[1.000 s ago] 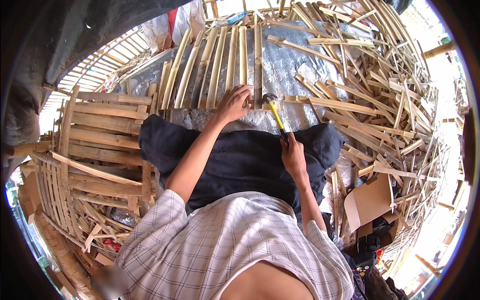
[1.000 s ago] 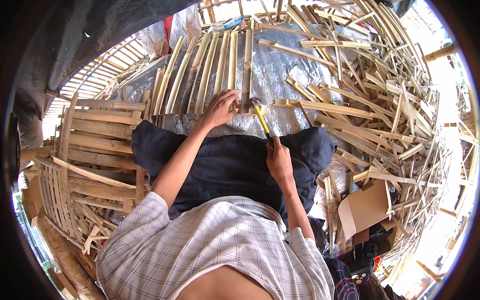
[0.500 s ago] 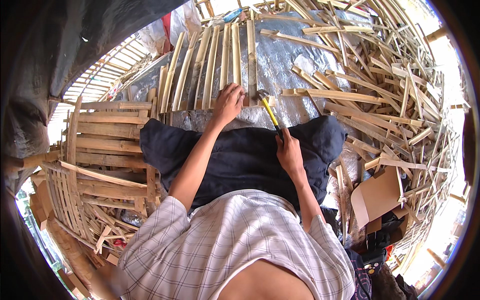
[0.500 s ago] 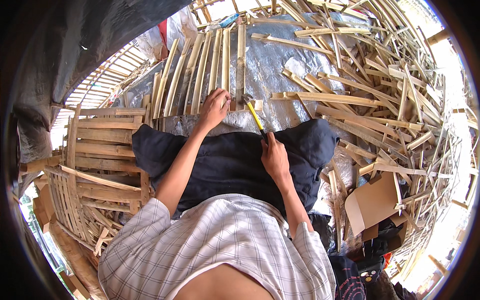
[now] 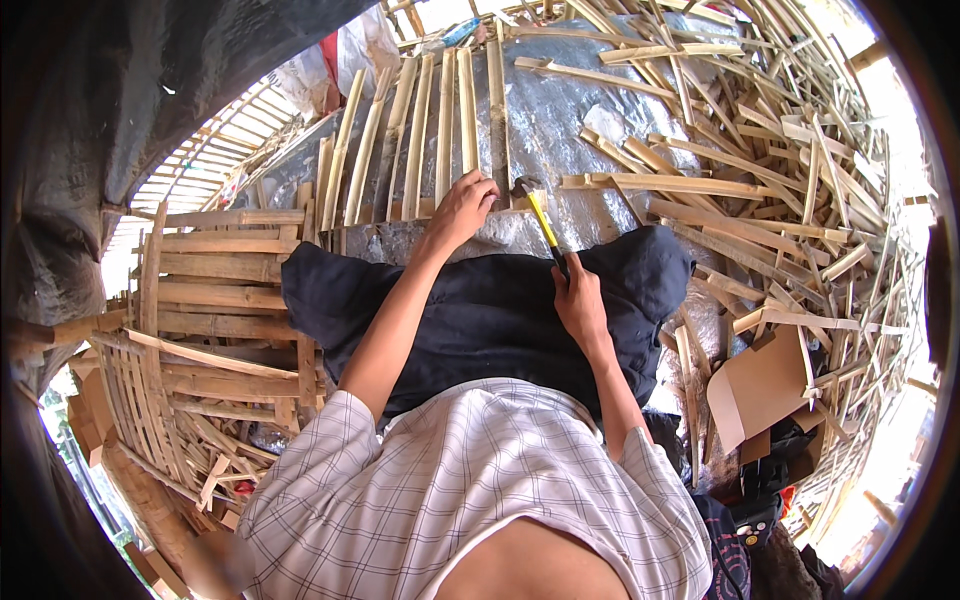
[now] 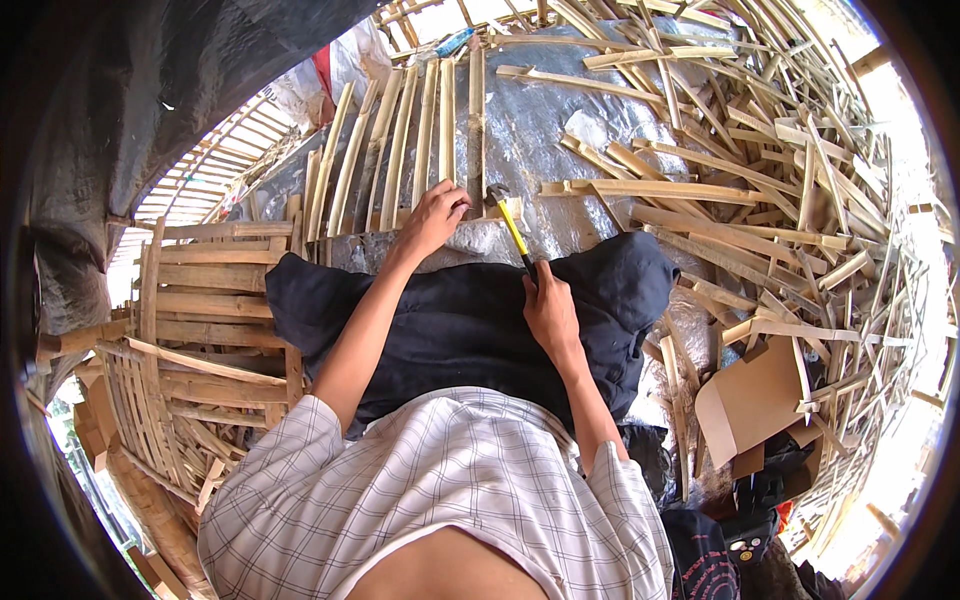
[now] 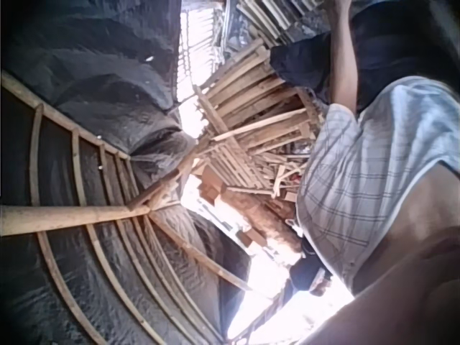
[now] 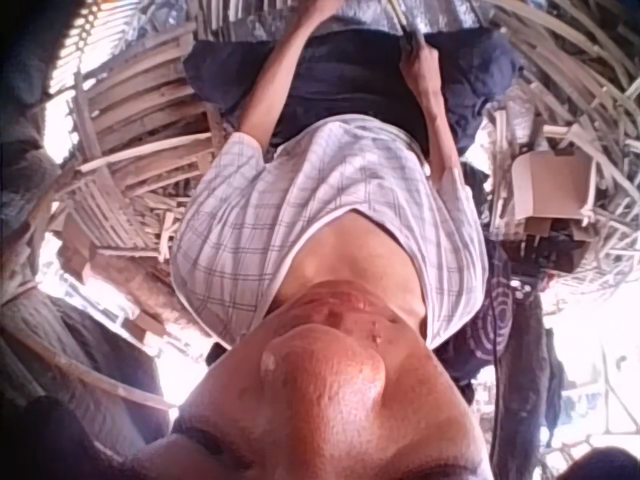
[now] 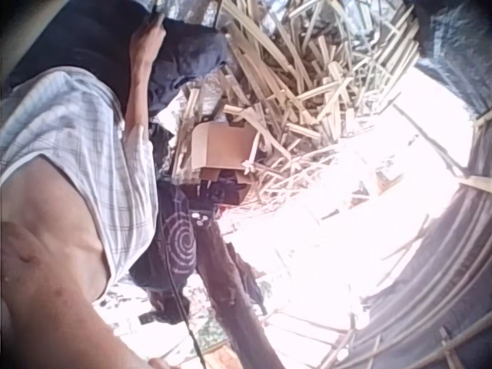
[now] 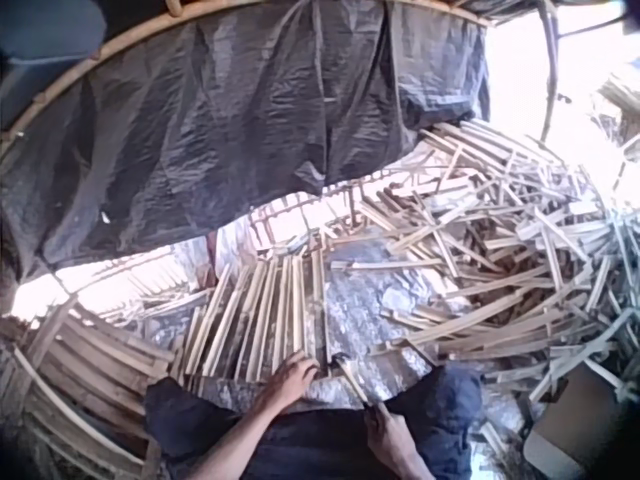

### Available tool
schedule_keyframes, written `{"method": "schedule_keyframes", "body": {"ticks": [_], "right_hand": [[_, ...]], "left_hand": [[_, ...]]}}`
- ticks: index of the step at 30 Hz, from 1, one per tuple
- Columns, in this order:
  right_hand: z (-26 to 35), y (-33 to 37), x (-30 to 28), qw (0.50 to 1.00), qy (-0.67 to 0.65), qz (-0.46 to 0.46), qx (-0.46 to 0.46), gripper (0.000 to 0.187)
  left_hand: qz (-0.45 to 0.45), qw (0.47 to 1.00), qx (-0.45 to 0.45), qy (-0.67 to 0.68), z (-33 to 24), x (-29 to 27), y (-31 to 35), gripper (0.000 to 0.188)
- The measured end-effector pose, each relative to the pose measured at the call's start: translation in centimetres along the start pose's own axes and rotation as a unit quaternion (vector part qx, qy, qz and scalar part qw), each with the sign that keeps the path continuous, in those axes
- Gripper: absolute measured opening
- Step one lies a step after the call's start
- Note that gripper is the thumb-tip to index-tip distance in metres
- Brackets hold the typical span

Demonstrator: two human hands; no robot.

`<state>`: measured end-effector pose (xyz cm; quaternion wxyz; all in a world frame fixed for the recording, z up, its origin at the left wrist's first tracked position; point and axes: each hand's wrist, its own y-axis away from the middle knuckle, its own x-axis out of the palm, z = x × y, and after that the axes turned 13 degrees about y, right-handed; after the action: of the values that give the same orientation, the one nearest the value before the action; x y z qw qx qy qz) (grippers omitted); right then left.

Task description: The person assembles a bamboo lattice structure by placing wooden slats onto a framework and securing them with a hammer.

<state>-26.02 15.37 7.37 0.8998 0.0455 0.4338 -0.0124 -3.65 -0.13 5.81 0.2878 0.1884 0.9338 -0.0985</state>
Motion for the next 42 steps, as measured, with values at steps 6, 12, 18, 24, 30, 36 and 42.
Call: {"method": "schedule_keyframes", "body": {"ticks": [6,12,18,24,30,36,42], "right_hand": [[0.1,-0.1,-0.1,1.000,0.000,0.006,0.006,0.017],[-0.1,0.0,0.0,1.000,0.002,-0.007,-0.007,0.018],[0.1,-0.1,-0.2,1.000,-0.012,0.007,0.014,0.018],[0.4,-0.1,-0.5,1.000,-0.014,0.004,0.017,0.018],[0.6,0.2,-0.9,0.999,-0.031,-0.010,0.004,0.019],[1.7,-0.2,-2.1,0.999,-0.035,-0.001,-0.028,0.024],[1.7,-1.2,-2.7,0.996,0.038,-0.013,-0.077,0.025]], "left_hand": [[0.017,1.000,0.001,-0.011,0.6,0.5,-0.5,0.011],[0.045,0.998,0.024,-0.045,1.3,0.6,-1.2,0.011],[0.041,0.996,0.066,-0.040,0.9,1.1,-1.9,0.020],[-0.024,0.993,0.034,0.106,1.6,1.8,-1.5,0.034],[-0.100,0.975,0.027,0.195,1.8,2.9,-0.3,0.036],[-0.154,0.958,-0.012,0.241,2.4,3.5,0.4,0.038],[-0.153,0.957,-0.042,0.245,2.5,3.5,0.2,0.038]]}}
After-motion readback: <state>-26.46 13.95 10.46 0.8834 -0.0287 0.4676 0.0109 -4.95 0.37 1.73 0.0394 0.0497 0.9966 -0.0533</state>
